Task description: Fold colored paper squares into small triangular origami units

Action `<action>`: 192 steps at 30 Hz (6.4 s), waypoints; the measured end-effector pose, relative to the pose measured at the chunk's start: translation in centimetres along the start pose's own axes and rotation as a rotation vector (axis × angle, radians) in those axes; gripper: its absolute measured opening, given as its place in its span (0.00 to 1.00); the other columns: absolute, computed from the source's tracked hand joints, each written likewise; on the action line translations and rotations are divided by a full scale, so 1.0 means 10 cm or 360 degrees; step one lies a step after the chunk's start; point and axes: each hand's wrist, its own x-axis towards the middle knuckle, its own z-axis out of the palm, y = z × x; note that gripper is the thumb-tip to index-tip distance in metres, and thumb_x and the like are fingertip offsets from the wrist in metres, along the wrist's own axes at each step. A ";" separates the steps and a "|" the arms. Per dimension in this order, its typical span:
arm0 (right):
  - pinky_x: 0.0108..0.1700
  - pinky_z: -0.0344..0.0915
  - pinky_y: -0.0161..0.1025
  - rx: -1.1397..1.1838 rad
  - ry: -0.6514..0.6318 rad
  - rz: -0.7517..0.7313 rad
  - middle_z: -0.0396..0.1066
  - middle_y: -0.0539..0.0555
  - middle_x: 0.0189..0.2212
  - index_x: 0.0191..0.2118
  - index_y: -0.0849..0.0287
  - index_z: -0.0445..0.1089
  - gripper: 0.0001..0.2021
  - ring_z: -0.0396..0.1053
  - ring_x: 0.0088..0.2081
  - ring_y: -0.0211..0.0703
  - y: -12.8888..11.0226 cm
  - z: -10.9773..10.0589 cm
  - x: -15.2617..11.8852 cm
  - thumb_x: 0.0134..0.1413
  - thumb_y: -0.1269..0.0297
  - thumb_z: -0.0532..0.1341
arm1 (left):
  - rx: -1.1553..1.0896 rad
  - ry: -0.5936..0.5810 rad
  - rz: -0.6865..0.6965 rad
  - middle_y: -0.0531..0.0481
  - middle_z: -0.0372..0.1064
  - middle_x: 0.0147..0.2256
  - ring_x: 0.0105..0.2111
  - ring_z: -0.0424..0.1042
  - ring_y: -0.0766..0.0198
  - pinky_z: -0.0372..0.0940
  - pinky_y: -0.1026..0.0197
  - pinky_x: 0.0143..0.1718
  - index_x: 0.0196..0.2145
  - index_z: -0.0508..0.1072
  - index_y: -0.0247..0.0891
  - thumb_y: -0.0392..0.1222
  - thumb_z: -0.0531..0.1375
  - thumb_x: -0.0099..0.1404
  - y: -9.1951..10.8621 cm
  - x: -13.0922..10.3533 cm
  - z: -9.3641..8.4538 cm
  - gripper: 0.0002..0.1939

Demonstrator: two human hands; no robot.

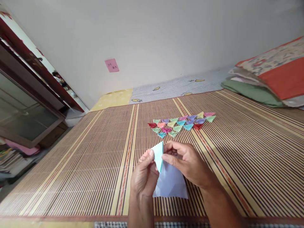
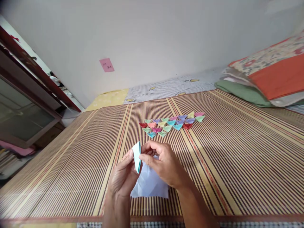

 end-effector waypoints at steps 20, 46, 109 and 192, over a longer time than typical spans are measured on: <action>0.40 0.68 0.39 -0.0369 0.0209 -0.0357 0.75 0.51 0.35 0.42 0.54 0.80 0.13 0.73 0.38 0.43 -0.05 0.08 0.01 0.59 0.75 0.59 | 0.0749 -0.0059 0.0447 0.52 0.69 0.25 0.27 0.65 0.67 0.62 0.66 0.31 0.28 0.78 0.35 0.49 0.70 0.64 -0.02 -0.12 0.07 0.14; 0.42 0.67 0.44 -0.1045 0.0423 -0.0921 0.71 0.54 0.36 0.38 0.57 0.75 0.13 0.70 0.40 0.47 0.21 0.23 0.09 0.60 0.82 0.57 | 0.0128 0.0048 0.0083 0.50 0.75 0.26 0.27 0.73 0.66 0.75 0.60 0.35 0.26 0.79 0.31 0.38 0.77 0.50 0.05 -0.07 0.06 0.12; 0.33 0.69 0.34 -0.0457 0.0503 -0.0326 0.76 0.49 0.28 0.35 0.57 0.75 0.05 0.74 0.30 0.39 0.08 0.19 0.07 0.63 0.69 0.63 | 0.0945 0.0240 0.0897 0.51 0.74 0.32 0.31 0.72 0.68 0.68 0.68 0.33 0.38 0.77 0.38 0.43 0.72 0.61 -0.12 -0.06 0.04 0.11; 0.34 0.66 0.37 -0.0557 0.0294 -0.0366 0.73 0.49 0.30 0.35 0.56 0.75 0.05 0.71 0.32 0.40 0.06 0.03 0.05 0.64 0.69 0.63 | 0.1226 0.0341 0.0984 0.55 0.59 0.21 0.23 0.58 0.67 0.58 0.67 0.24 0.25 0.72 0.38 0.57 0.64 0.68 -0.16 -0.10 0.11 0.22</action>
